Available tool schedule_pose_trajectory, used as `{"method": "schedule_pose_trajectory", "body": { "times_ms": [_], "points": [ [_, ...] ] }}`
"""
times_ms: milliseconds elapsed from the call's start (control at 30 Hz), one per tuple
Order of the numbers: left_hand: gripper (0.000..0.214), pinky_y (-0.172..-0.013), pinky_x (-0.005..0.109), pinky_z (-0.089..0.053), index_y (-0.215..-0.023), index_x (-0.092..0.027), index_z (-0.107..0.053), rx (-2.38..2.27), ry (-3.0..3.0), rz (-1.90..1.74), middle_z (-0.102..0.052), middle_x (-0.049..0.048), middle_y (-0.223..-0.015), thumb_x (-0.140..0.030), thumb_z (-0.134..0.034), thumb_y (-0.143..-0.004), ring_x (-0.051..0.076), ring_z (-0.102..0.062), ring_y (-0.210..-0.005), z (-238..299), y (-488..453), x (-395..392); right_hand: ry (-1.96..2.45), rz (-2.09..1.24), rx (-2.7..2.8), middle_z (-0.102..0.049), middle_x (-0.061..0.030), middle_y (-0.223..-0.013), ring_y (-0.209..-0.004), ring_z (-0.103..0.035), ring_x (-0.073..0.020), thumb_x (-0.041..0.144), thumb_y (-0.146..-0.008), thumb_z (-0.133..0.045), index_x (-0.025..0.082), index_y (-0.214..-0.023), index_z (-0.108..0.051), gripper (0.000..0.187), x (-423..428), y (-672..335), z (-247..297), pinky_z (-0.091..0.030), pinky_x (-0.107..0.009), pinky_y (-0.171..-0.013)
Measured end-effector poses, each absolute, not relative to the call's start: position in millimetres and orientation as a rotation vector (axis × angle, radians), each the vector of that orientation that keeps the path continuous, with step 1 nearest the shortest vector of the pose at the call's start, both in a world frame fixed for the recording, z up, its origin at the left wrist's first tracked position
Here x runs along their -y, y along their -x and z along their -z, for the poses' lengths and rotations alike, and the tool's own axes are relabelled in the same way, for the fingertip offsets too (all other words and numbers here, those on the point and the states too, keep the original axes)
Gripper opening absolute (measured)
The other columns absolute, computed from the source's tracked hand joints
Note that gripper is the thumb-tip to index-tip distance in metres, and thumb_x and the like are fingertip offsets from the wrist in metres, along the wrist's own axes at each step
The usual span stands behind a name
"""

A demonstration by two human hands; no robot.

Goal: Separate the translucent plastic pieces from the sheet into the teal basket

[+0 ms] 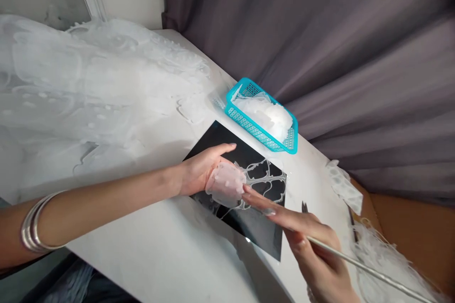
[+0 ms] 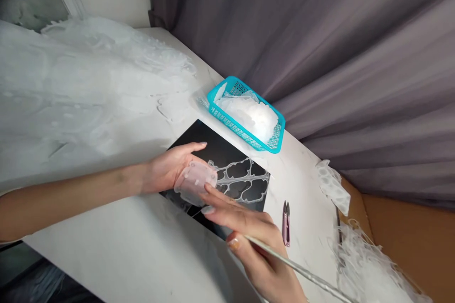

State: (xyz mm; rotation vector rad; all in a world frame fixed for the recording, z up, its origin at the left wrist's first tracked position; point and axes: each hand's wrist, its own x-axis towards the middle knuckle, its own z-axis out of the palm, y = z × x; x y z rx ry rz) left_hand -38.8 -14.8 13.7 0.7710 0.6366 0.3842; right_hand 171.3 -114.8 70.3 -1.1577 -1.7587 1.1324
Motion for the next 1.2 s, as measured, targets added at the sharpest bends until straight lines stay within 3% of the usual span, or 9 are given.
{"method": "schedule_pose_trajectory", "body": {
  "times_ms": [67, 167, 300, 467, 633, 733, 867, 1033, 1200],
  "points": [
    [0.038, -0.085, 0.034, -0.056, -0.098, -0.014, -0.071, -0.657, -0.781, -0.395, -0.076, 0.0119, -0.100, -0.046, -0.055, -0.086, 0.021, -0.072, -0.092, -12.0, 42.7, 16.8, 1.214, -1.007, 1.768, -0.075, -0.0044, -0.113, -0.115, -0.067, -0.0266, 0.036, -0.100, -0.049, 0.033, -0.112, -0.071, 0.025, 106.8, -173.6, -68.0, -0.050, -0.047, -0.101],
    [0.020, -0.082, 0.032, -0.055, -0.094, -0.017, -0.071, -0.686, -0.999, -0.397, -0.075, 0.0080, -0.098, -0.023, -0.056, -0.083, 0.018, -0.070, -0.091, -14.1, 45.2, 23.0, 1.446, -0.778, 1.732, -0.076, -0.0049, -0.097, -0.099, -0.070, -0.0222, 0.036, -0.102, -0.043, 0.024, -0.091, -0.067, 0.029, 78.1, -169.1, -60.2, -0.051, -0.038, -0.089],
    [0.018, -0.057, 0.024, -0.041, -0.071, -0.016, -0.065, -0.777, -1.222, -0.413, -0.062, -0.0008, -0.068, -0.025, -0.055, -0.084, 0.011, -0.057, -0.062, -13.2, 42.2, 27.9, 1.590, -0.838, 1.872, -0.064, 0.0013, -0.068, -0.063, -0.057, -0.0137, 0.036, -0.092, -0.059, 0.022, -0.070, -0.042, 0.031, 46.8, -148.9, -50.2, -0.043, -0.027, -0.060],
    [0.029, -0.047, 0.025, -0.024, -0.064, -0.017, -0.061, -0.908, -1.378, -0.510, -0.050, -0.0047, -0.056, -0.032, -0.053, -0.087, 0.009, -0.041, -0.049, -6.2, 41.7, 28.7, 1.474, -0.896, 1.863, -0.052, 0.0049, -0.061, -0.060, -0.049, -0.0104, 0.023, -0.087, -0.057, 0.024, -0.067, -0.023, 0.040, 44.4, -131.4, -36.1, -0.037, -0.025, -0.058],
    [0.022, -0.070, 0.026, -0.050, -0.093, -0.018, -0.075, -1.011, -1.159, -0.750, -0.075, 0.0020, -0.088, -0.034, -0.061, -0.085, 0.018, -0.068, -0.083, -10.5, 47.8, 21.5, 1.602, -0.493, 1.777, -0.047, 0.0024, -0.059, -0.064, -0.056, -0.0154, 0.030, -0.086, -0.059, 0.024, -0.064, -0.029, 0.038, 40.5, -160.8, -23.5, -0.039, -0.026, -0.056],
    [0.026, -0.088, 0.032, -0.053, -0.103, -0.018, -0.075, -0.947, -0.919, -0.816, -0.077, 0.0063, -0.104, -0.033, -0.068, -0.083, 0.022, -0.069, -0.101, -16.3, 50.7, 16.0, 1.665, -0.359, 1.773, -0.043, 0.0032, -0.056, -0.060, -0.054, -0.0155, 0.032, -0.085, -0.060, 0.024, -0.063, -0.029, 0.039, 32.7, -184.8, -25.7, -0.038, -0.026, -0.054],
    [0.023, -0.093, 0.034, -0.054, -0.101, -0.015, -0.076, -0.796, -0.766, -0.793, -0.077, 0.0092, -0.106, -0.026, -0.072, -0.081, 0.023, -0.070, -0.102, -23.1, 52.1, 13.3, 1.747, -0.259, 1.835, -0.041, 0.0043, -0.058, -0.059, -0.050, -0.0137, 0.030, -0.088, -0.058, 0.024, -0.065, -0.026, 0.040, 31.1, -190.1, -36.3, -0.034, -0.026, -0.055],
    [0.028, -0.091, 0.035, -0.055, -0.107, -0.009, -0.074, -0.668, -0.638, -0.768, -0.078, 0.0143, -0.099, -0.015, -0.063, -0.083, 0.024, -0.073, -0.095, -23.4, 52.5, 12.6, 1.581, -0.786, 1.607, -0.066, -0.0023, -0.076, -0.079, -0.063, -0.0187, 0.033, -0.087, -0.067, 0.023, -0.068, -0.029, 0.043, 41.9, -163.4, -46.1, -0.040, -0.029, -0.067],
    [0.033, -0.082, 0.034, -0.058, -0.113, -0.008, -0.071, -0.667, -0.603, -0.730, -0.078, 0.0151, -0.099, -0.014, -0.058, -0.084, 0.023, -0.073, -0.089, -23.7, 51.7, 11.5, 1.307, -1.268, 1.318, -0.073, -0.0004, -0.079, -0.071, -0.061, -0.0139, 0.022, -0.080, -0.076, 0.023, -0.068, -0.030, 0.048, 43.8, -145.1, -43.8, -0.041, -0.027, -0.066]
  ]
}}
